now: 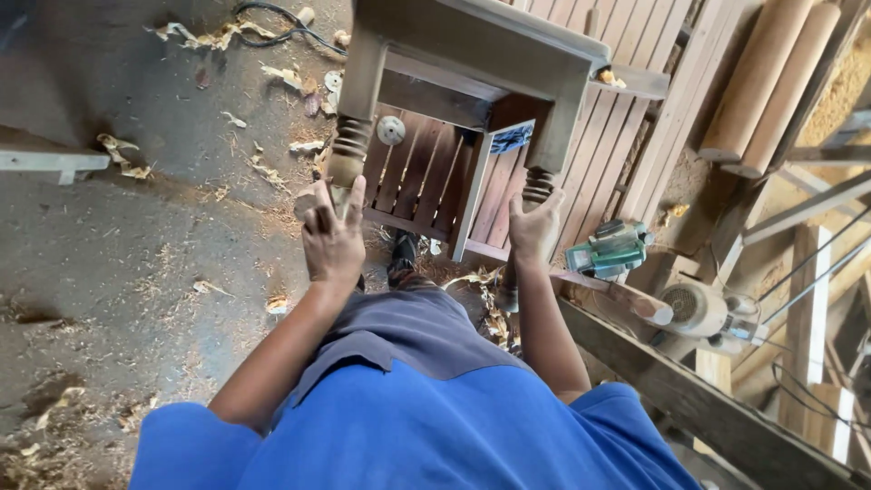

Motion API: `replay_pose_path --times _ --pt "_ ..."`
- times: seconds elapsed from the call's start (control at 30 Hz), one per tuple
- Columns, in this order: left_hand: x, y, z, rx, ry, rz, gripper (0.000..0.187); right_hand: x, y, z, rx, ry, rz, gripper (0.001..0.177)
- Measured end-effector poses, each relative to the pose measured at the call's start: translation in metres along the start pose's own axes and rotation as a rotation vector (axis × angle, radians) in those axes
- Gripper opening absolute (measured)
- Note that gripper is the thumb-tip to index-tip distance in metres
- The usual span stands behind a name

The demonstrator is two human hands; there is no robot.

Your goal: Sanding the legs and frame of a wooden chair using sandpaper

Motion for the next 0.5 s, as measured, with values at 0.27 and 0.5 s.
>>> replay_pose_path --times 0.27,0.5 --pt "-0.149 0.047 -0.037 0.158 0.135 -0.257 0.075 0.003 0.013 0.019 -0.074 0.091 -0.090 0.052" --pt "-0.190 0.000 -0.029 0.016 0.252 -0.125 0.101 0.004 0.012 0.013 -0.126 0.147 -0.158 0.051"
Point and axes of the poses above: each hand's wrist, its own x-axis away from the middle knuckle, its own y-axis out of the back of the hand, z = x × y, the point moved 9 cm from there along -x, towards the middle knuckle, and after that the axes turned 5 degrees about y, right-handed, at the moved point
